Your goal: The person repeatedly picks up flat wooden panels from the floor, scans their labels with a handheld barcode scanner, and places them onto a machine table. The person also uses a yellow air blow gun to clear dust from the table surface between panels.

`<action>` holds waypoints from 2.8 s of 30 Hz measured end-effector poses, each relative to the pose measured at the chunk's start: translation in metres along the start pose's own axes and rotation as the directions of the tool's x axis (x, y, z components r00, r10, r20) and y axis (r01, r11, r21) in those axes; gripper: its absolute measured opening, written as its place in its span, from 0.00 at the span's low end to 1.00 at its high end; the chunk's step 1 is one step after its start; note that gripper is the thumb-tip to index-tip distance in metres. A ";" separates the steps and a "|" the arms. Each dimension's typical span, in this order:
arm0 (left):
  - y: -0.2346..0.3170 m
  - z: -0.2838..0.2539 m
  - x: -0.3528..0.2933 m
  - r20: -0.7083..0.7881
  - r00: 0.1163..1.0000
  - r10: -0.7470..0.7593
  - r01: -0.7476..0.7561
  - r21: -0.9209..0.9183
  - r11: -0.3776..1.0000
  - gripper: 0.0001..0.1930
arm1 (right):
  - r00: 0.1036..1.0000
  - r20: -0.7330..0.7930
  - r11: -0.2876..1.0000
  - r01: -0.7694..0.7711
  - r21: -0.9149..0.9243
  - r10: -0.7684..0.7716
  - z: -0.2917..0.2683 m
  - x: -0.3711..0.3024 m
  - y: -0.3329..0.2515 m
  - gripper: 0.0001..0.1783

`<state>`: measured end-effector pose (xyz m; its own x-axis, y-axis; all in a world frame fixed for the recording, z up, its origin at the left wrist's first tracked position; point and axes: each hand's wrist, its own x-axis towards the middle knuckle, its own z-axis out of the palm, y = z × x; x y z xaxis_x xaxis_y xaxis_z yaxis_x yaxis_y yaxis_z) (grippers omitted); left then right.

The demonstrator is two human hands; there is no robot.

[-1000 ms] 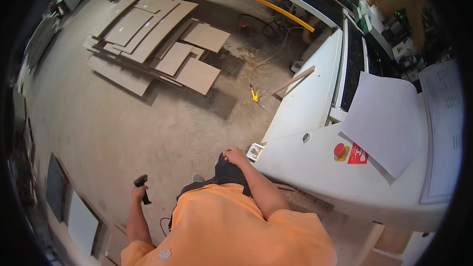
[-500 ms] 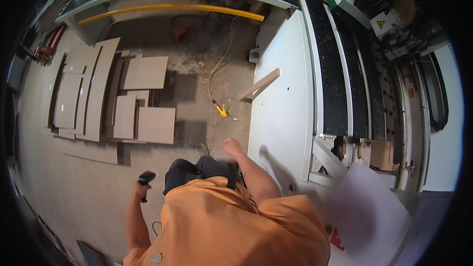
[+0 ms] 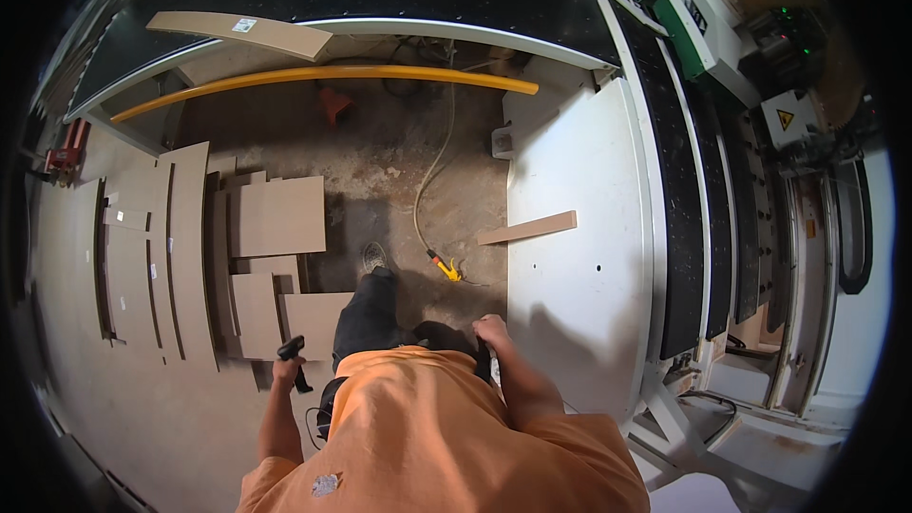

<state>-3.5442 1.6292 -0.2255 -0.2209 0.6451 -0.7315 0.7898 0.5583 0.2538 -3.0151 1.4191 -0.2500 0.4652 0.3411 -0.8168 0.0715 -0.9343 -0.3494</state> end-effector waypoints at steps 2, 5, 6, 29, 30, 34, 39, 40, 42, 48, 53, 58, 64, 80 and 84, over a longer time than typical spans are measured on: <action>0.071 -0.015 0.024 0.028 0.993 0.118 -0.117 -0.044 0.992 0.21 | 0.990 0.090 0.920 -0.136 0.368 0.110 -0.003 0.018 -0.030 0.10; 0.179 -0.023 0.036 0.069 0.985 0.158 -0.136 -0.248 0.959 0.13 | 0.998 0.053 0.876 -0.039 0.481 0.016 0.005 0.061 -0.079 0.11; 0.207 -0.019 0.035 0.098 0.979 0.178 -0.137 -0.331 0.934 0.10 | 0.988 0.061 0.841 -0.153 0.520 0.142 0.014 0.081 -0.090 0.11; 0.229 0.129 0.091 0.475 0.879 0.035 0.021 -0.111 0.994 0.31 | 0.657 0.127 -0.233 0.076 0.970 0.743 0.248 0.507 -0.039 0.11; 0.229 0.128 0.089 0.467 0.884 0.032 0.028 -0.121 0.992 0.31 | 0.764 0.005 -0.200 0.163 0.966 0.646 0.238 0.482 -0.056 0.11; 0.214 0.121 0.088 0.456 0.890 0.025 0.061 -0.173 0.983 0.29 | 0.833 -0.343 0.022 0.370 0.929 0.435 0.183 0.362 -0.133 0.20; 0.200 0.119 0.086 0.491 0.871 0.032 0.131 -0.293 0.947 0.26 | 0.656 -0.648 0.193 0.745 0.639 -0.387 0.097 0.308 -0.209 0.36; 0.202 0.118 0.084 0.490 0.871 0.034 0.126 -0.289 0.949 0.26 | 0.729 -0.458 0.147 0.598 0.788 -0.509 0.086 0.312 -0.221 0.35; 0.212 0.119 0.079 0.434 0.900 0.043 0.057 -0.215 0.975 0.25 | 0.762 -0.180 0.231 0.399 0.887 -0.623 0.077 0.337 -0.249 0.34; 0.255 0.112 0.077 0.467 0.882 0.062 -0.059 -0.020 0.998 0.21 | 0.989 -0.129 0.577 0.144 0.804 -0.067 0.087 0.451 -0.286 0.26; 0.254 0.108 0.084 0.437 0.891 0.119 -0.117 -0.032 0.993 0.21 | 0.798 -0.592 0.598 0.420 0.683 0.115 0.084 0.511 -0.275 0.16; 0.237 0.107 0.089 0.407 0.904 0.131 -0.070 -0.162 0.984 0.22 | 0.730 -0.683 0.634 0.512 0.579 0.035 0.069 0.527 -0.285 0.18; 0.241 0.098 0.096 0.438 0.899 -0.016 0.076 -0.121 0.990 0.23 | 0.748 -0.661 0.698 0.500 0.513 -0.050 0.055 0.508 -0.314 0.18; 0.327 0.027 0.059 0.378 0.894 0.242 -0.082 -0.392 0.916 0.15 | 0.718 -0.387 0.793 0.606 -0.060 -0.578 0.043 0.301 -0.435 0.15; 0.381 -0.057 0.026 0.258 0.899 0.354 -0.230 -0.409 0.883 0.18 | 0.697 -0.459 0.776 0.630 0.024 -0.551 0.004 0.219 -0.463 0.16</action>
<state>-3.2814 1.8886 -0.1115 0.2292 0.6428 -0.7310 0.5140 0.5578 0.6517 -2.9497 1.9268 -0.2691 0.6897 0.7048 -0.1659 0.3272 -0.5077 -0.7970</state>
